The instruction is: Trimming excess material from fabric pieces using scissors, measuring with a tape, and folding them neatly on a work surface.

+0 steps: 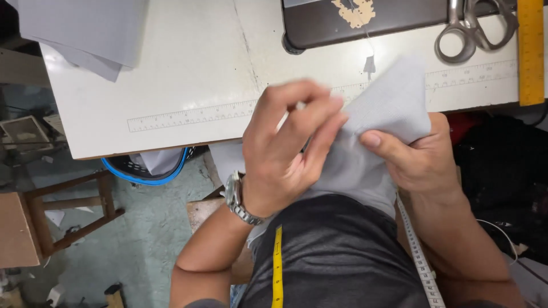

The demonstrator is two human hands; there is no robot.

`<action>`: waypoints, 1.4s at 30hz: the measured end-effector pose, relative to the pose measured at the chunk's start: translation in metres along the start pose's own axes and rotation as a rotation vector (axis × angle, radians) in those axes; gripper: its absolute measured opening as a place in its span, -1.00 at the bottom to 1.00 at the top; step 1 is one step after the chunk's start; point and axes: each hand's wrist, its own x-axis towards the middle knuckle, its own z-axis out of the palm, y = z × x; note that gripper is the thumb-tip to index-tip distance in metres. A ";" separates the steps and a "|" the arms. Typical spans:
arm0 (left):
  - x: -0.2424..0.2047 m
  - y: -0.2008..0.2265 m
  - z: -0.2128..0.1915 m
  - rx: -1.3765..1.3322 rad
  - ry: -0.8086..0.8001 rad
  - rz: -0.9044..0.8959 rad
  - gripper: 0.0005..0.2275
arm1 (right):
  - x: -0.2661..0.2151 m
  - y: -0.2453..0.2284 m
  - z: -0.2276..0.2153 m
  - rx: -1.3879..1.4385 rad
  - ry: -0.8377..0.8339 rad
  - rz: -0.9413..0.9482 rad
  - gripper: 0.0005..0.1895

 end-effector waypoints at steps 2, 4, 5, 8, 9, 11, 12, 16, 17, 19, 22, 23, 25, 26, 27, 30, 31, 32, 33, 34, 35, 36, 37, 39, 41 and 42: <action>-0.004 0.007 -0.002 -0.089 0.031 -0.020 -0.82 | 0.002 0.007 -0.006 -0.013 0.052 -0.020 -0.81; -0.009 0.003 0.004 -0.087 0.017 -0.024 -0.86 | 0.005 0.006 -0.006 -0.046 0.031 -0.027 -0.84; -0.014 0.002 0.007 -0.077 0.001 -0.041 -0.88 | 0.006 0.006 -0.005 -0.073 0.003 -0.023 -0.86; -0.014 -0.001 0.008 -0.037 0.036 -0.058 -0.90 | 0.007 -0.014 0.010 -0.243 -0.050 -0.119 -0.80; -0.013 -0.001 0.006 -0.031 0.038 -0.060 -0.90 | 0.008 -0.023 0.018 -0.240 -0.055 -0.119 -0.80; -0.010 0.000 0.007 0.040 0.031 0.023 -0.91 | 0.008 -0.041 0.029 -0.445 -0.148 -0.370 -0.86; -0.009 0.001 0.008 0.039 0.028 0.023 -0.91 | 0.004 -0.040 0.029 -0.445 -0.146 -0.368 -0.86; -0.004 0.000 0.015 0.080 0.016 0.045 -0.90 | -0.002 -0.034 0.023 -0.726 -0.141 -0.515 -0.80; -0.005 -0.002 0.017 0.035 0.010 0.003 -0.93 | -0.001 -0.030 0.020 -0.772 -0.178 -0.567 -0.81; -0.007 -0.005 0.018 0.019 0.044 -0.051 -0.92 | 0.003 -0.037 0.017 -0.746 -0.208 -0.592 -0.93; -0.015 0.001 0.018 -0.070 0.072 -0.116 -0.92 | -0.001 -0.039 0.012 -0.750 -0.159 -0.593 -0.77; -0.020 0.006 0.019 -0.147 0.066 -0.140 -0.92 | -0.005 -0.039 0.009 -0.782 -0.087 -0.556 -0.67; -0.043 0.010 0.022 -0.266 -0.006 -0.232 -0.64 | -0.012 -0.039 0.009 -0.888 -0.011 -0.562 -0.67; -0.054 0.011 0.024 -0.384 -0.086 -0.320 -0.28 | -0.015 -0.039 0.009 -0.989 0.072 -0.565 -0.51; -0.053 0.012 0.025 -0.381 -0.078 -0.313 -0.28 | -0.014 -0.037 0.015 -0.989 0.070 -0.577 -0.51; -0.053 0.014 0.021 -0.598 -0.079 -0.486 0.08 | -0.015 -0.044 0.032 -0.819 -0.326 -0.756 -0.36; -0.048 0.012 0.015 -0.642 -0.035 -0.488 -0.29 | -0.013 -0.056 0.036 -0.823 -0.404 -0.775 -0.48; -0.043 0.011 0.009 -0.687 0.009 -0.489 -0.60 | -0.010 -0.067 0.040 -0.828 -0.483 -0.794 -0.45; -0.041 0.011 0.006 -0.679 0.023 -0.483 -0.60 | -0.008 -0.076 0.034 -0.825 -0.493 -0.806 -0.45; -0.040 0.010 0.003 -0.733 0.090 -0.636 -0.71 | -0.005 -0.084 0.028 -0.710 -0.347 -0.794 -0.55; -0.041 0.010 -0.001 -0.782 0.158 -0.791 -0.77 | -0.003 -0.091 0.023 -0.587 -0.203 -0.768 -0.62; -0.043 0.010 0.000 -0.773 0.170 -0.786 -0.77 | 0.011 -0.090 0.024 -0.578 -0.213 -0.776 -0.62; -0.045 0.011 0.003 -0.900 0.204 -0.789 -0.79 | 0.020 -0.088 0.024 -0.534 -0.317 -0.622 -0.48; -0.049 0.011 0.006 -1.028 0.224 -0.787 -0.78 | 0.034 -0.081 0.029 -0.488 -0.403 -0.470 -0.32; -0.049 0.007 0.004 -1.036 0.373 -0.735 -0.84 | 0.047 -0.072 0.044 -0.124 -0.512 -0.244 -0.74; -0.040 0.007 -0.003 -1.038 0.365 -0.730 -0.84 | 0.051 -0.070 0.039 -0.125 -0.505 -0.250 -0.74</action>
